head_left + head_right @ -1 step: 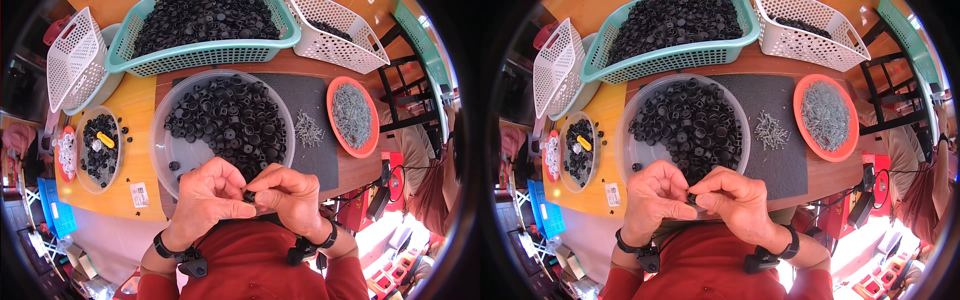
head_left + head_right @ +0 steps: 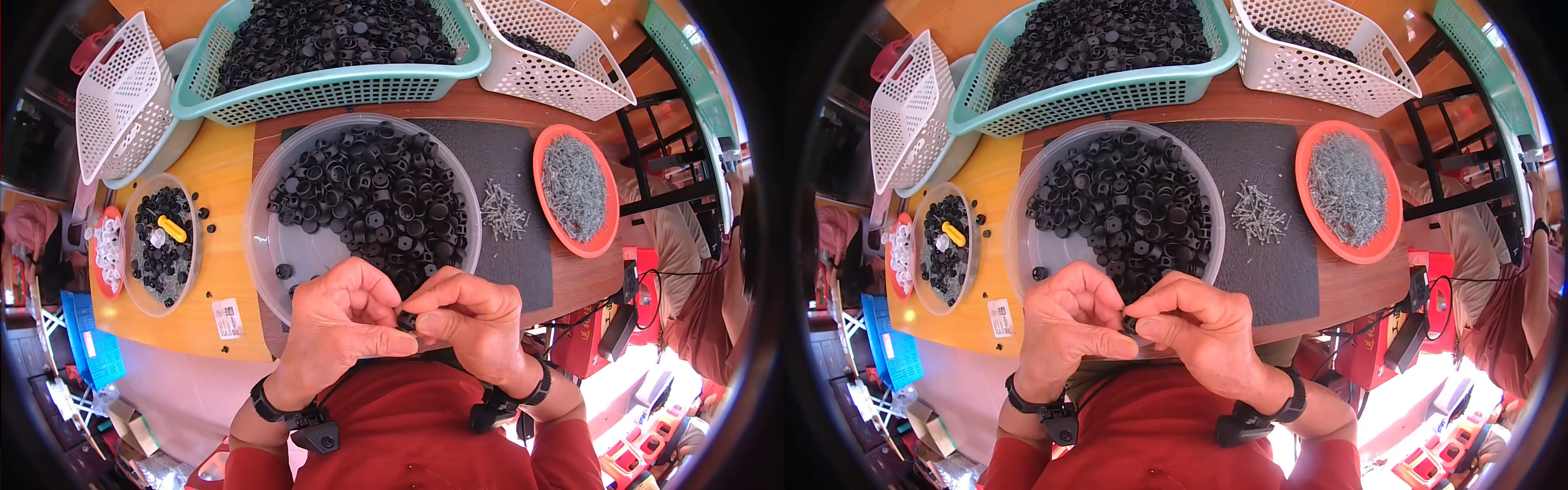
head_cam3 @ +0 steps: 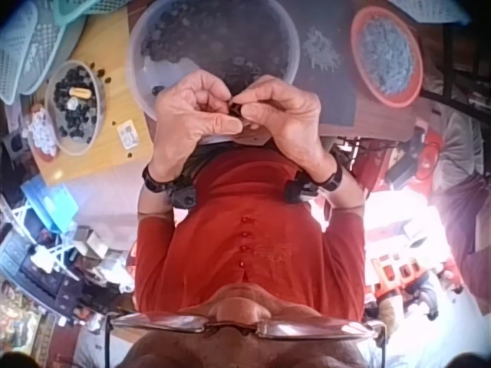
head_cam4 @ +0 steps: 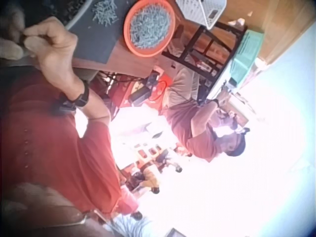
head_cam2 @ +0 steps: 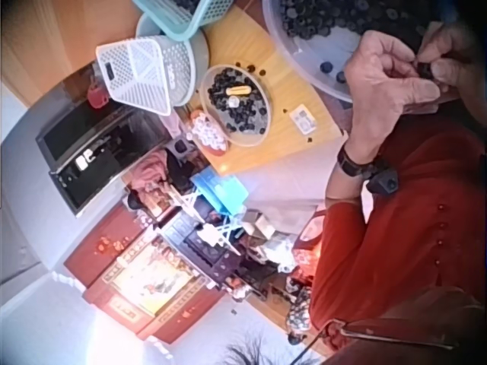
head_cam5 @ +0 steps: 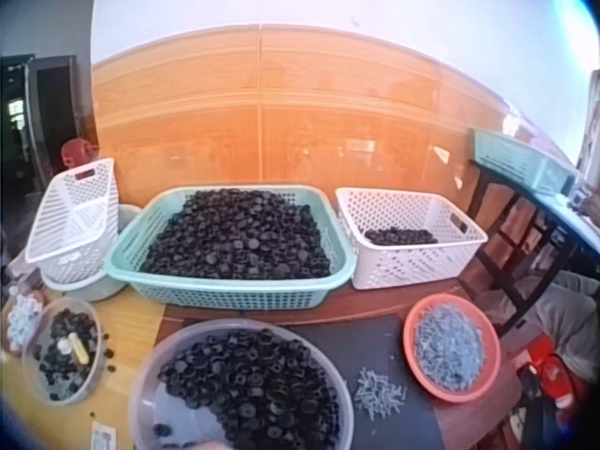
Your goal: Assembling small black plastic fasteners by pushing pins into clip bases.
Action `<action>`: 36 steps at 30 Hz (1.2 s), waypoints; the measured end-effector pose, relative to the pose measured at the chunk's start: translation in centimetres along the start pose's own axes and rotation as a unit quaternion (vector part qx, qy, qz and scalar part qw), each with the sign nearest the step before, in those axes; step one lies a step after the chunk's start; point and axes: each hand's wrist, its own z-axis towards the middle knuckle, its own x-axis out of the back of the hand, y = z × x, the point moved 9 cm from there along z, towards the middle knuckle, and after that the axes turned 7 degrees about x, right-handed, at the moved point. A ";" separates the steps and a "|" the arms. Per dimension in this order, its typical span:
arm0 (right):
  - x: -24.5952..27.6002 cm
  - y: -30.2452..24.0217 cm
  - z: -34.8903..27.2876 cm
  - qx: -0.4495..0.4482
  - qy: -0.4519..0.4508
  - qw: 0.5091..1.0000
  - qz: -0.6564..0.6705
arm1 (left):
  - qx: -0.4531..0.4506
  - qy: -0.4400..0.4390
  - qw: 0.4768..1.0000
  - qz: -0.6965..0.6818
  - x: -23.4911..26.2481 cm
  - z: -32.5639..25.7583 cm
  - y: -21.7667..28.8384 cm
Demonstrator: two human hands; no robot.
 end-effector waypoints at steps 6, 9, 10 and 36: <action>-0.4 -0.8 0.1 0.032 -0.019 0.998 -0.059 | -0.090 0.020 0.996 0.004 0.2 -0.6 0.5; -0.8 -2.2 0.1 0.110 -0.033 0.983 -0.140 | -0.136 0.017 0.990 -0.028 0.4 -0.8 0.9; -0.9 -2.3 0.0 0.111 -0.033 0.983 -0.141 | -0.157 0.020 0.987 -0.014 0.4 -0.9 1.1; -0.1 -2.1 -0.6 0.102 0.025 0.988 -0.116 | -0.383 0.103 0.872 0.287 -1.8 -2.6 2.8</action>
